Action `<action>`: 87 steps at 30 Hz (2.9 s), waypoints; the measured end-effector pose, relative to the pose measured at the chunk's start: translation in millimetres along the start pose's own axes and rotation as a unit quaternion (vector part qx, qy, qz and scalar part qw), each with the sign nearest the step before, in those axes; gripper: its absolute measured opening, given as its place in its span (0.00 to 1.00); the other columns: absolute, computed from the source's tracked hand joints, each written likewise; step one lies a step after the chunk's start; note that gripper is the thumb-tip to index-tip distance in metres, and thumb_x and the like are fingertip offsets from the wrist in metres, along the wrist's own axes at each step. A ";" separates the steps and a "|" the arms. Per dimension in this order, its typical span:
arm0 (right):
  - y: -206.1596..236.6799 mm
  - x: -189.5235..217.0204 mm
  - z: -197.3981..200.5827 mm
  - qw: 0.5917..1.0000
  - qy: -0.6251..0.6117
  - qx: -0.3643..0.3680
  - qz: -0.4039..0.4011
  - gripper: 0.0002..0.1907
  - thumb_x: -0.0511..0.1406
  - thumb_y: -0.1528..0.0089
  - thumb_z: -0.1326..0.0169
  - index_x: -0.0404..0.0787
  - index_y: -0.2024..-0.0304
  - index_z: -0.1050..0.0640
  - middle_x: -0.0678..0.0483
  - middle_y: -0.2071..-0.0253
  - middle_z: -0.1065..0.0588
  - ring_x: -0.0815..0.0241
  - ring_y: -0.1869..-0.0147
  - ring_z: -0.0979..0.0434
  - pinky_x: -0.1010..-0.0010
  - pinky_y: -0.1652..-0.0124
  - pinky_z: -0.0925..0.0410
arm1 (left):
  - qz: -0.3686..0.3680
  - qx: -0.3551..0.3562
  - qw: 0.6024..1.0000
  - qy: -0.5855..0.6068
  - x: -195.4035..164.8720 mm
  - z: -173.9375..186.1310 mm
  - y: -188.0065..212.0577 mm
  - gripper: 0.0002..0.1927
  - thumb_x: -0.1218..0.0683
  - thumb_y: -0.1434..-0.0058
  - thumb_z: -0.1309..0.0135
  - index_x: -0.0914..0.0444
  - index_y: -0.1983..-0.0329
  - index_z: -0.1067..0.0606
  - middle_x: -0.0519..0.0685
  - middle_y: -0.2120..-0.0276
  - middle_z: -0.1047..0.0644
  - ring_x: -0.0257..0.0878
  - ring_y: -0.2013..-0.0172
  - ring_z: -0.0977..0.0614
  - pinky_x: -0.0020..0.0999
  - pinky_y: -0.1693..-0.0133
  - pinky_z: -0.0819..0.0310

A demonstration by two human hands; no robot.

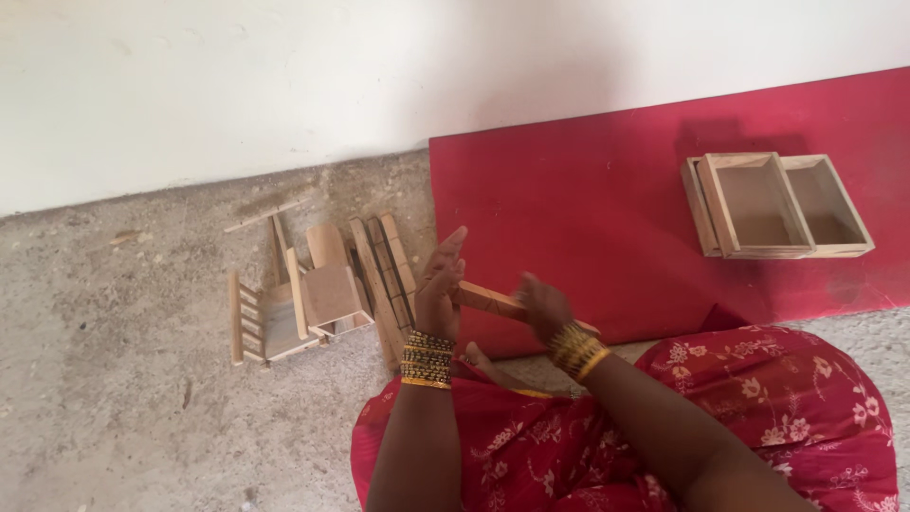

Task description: The person sits on the floor and wipes several small wooden pieces and a wooden box with a white cloth. They handle each item one at a time, turning them over to wipe multiple sides, then place them aside.

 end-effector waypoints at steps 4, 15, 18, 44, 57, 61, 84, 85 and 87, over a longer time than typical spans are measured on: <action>-40.8 29.1 -8.2 0.906 -0.298 0.255 -0.159 0.21 0.40 0.24 0.58 0.29 0.55 0.22 0.45 0.71 0.18 0.56 0.72 0.17 0.69 0.69 0.23 | -0.015 0.063 0.997 -0.046 -3.2 0.5 8.5 0.28 0.59 0.38 0.56 0.65 0.32 0.30 0.53 0.25 0.39 0.43 0.23 0.45 0.39 0.25 0.59; 46.4 -54.5 -1.0 0.874 -0.316 0.163 -0.331 0.30 0.50 0.27 0.59 0.30 0.65 0.23 0.40 0.72 0.25 0.46 0.67 0.23 0.51 0.62 0.30 | -0.028 -0.088 0.984 -0.154 19.6 16.9 -4.1 0.22 0.47 0.25 0.56 0.64 0.37 0.24 0.52 0.52 0.22 0.33 0.54 0.21 0.33 0.50 0.27; 45.0 -58.4 1.8 0.908 -0.204 0.156 -0.330 0.36 0.56 0.31 0.66 0.34 0.66 0.21 0.42 0.71 0.23 0.48 0.65 0.21 0.50 0.60 0.29 | -0.018 -0.173 0.983 -0.055 24.2 18.3 -3.7 0.24 0.44 0.25 0.55 0.66 0.41 0.23 0.47 0.69 0.24 0.36 0.65 0.21 0.36 0.57 0.25; 20.8 -41.8 -2.1 0.950 -0.037 0.203 -0.235 0.23 0.44 0.29 0.56 0.31 0.46 0.24 0.44 0.66 0.21 0.53 0.66 0.20 0.60 0.66 0.26 | -0.013 -0.181 0.983 -0.015 34.1 23.1 -6.7 0.24 0.45 0.29 0.47 0.68 0.41 0.25 0.45 0.72 0.23 0.30 0.73 0.23 0.26 0.69 0.28; 22.0 -5.9 -6.4 0.998 0.053 0.041 0.008 0.14 0.35 0.33 0.47 0.31 0.50 0.25 0.43 0.64 0.20 0.52 0.64 0.17 0.66 0.73 0.24 | 0.010 -0.144 0.989 0.044 16.5 24.6 3.0 0.24 0.49 0.32 0.44 0.71 0.40 0.26 0.53 0.73 0.17 0.40 0.69 0.15 0.35 0.64 0.20; 55.5 -45.8 -1.1 0.928 -0.158 0.146 -0.304 0.13 0.37 0.25 0.52 0.37 0.56 0.19 0.44 0.65 0.20 0.49 0.61 0.19 0.58 0.60 0.28 | 0.026 -0.238 0.969 0.067 21.4 33.0 0.5 0.22 0.51 0.30 0.47 0.71 0.40 0.26 0.47 0.80 0.22 0.37 0.73 0.17 0.36 0.66 0.25; 50.0 -38.2 -9.4 0.892 -0.194 0.224 -0.341 0.34 0.54 0.31 0.68 0.37 0.66 0.21 0.40 0.68 0.21 0.46 0.63 0.21 0.51 0.58 0.30 | 0.015 -0.273 0.955 0.115 26.1 43.4 -3.9 0.21 0.48 0.31 0.49 0.68 0.44 0.26 0.43 0.80 0.29 0.34 0.78 0.25 0.34 0.69 0.28; 50.2 -41.5 -6.3 0.889 -0.174 0.231 -0.355 0.33 0.54 0.31 0.68 0.37 0.66 0.21 0.40 0.68 0.21 0.45 0.62 0.21 0.50 0.57 0.30 | 0.015 -0.284 0.945 0.163 27.0 44.1 -5.0 0.21 0.47 0.32 0.49 0.68 0.45 0.26 0.44 0.80 0.29 0.35 0.77 0.24 0.35 0.68 0.25; 39.9 -39.5 -1.6 0.882 -0.172 0.221 -0.379 0.31 0.53 0.30 0.67 0.38 0.65 0.21 0.40 0.67 0.21 0.45 0.61 0.21 0.51 0.56 0.29 | -0.019 -0.241 0.955 0.171 24.8 42.3 -5.6 0.22 0.48 0.31 0.49 0.69 0.42 0.27 0.42 0.81 0.31 0.33 0.78 0.26 0.35 0.68 0.25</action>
Point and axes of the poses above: each hand's wrist, its own y-axis away from the middle knuckle, its own z-axis out of the back of the hand, x = y × z, the point moved 2 cm from there along -y, towards the middle knuckle
